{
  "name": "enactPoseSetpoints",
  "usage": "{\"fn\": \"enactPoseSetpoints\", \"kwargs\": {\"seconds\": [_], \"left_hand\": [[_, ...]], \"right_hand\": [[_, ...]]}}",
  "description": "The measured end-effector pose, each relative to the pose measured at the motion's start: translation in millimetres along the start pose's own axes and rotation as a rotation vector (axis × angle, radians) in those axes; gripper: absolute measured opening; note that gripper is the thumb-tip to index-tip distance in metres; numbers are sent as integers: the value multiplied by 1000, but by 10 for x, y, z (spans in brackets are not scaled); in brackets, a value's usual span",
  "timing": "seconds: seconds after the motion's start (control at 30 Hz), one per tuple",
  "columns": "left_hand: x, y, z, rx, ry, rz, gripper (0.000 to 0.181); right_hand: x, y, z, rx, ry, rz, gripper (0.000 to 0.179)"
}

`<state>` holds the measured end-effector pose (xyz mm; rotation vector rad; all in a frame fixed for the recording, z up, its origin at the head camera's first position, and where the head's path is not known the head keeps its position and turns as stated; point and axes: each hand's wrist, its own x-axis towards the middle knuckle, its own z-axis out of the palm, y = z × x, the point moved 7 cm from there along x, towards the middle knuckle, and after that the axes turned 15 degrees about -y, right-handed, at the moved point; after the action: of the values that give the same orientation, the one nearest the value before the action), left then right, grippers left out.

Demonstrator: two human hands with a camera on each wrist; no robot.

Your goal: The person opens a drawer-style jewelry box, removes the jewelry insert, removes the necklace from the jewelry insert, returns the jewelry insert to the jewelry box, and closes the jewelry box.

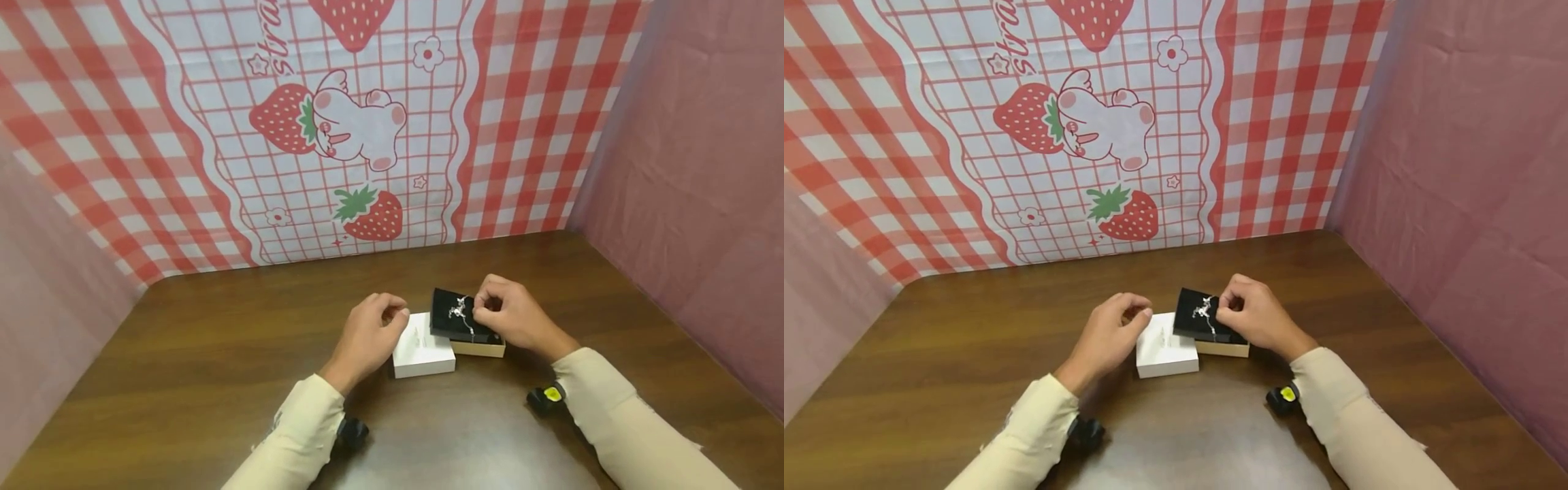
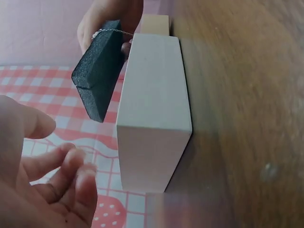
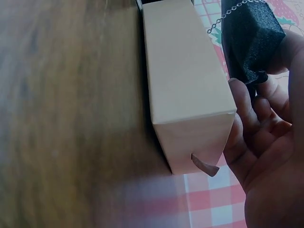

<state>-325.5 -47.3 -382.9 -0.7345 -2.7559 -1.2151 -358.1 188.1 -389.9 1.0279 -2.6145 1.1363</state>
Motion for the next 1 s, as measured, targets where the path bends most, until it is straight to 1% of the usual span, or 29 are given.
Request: {"fn": "enactPoseSetpoints", "kwargs": {"seconds": [0.1,0.23,0.33,0.47,0.6,0.77,0.83,0.9,1.0], "left_hand": [[3,5,21,-84,-22,6,18],[-1,-14,93,-241,-48,6,20],[-4,-31,192,-378,-99,-10,23],[-9,-59,297,-508,-184,-56,33],[-8,-78,340,-597,-212,-79,41],[-19,-59,403,-707,-261,-88,51],[-25,-47,432,-748,-284,-92,53],[-30,-43,453,-777,-294,-102,53],[-22,-53,465,-799,-286,-119,53]], "right_hand": [[9,-7,2,-10,-6,-1,27],[15,-21,12,-5,-8,-3,27],[15,-32,27,-1,-11,-9,29],[22,-59,44,-3,-11,-21,30],[32,-146,42,-5,2,-30,30],[37,-392,18,6,0,-52,28],[37,-451,15,10,-4,-58,27],[42,-427,31,11,-6,-57,27],[59,-313,63,7,-8,-55,29]]}}
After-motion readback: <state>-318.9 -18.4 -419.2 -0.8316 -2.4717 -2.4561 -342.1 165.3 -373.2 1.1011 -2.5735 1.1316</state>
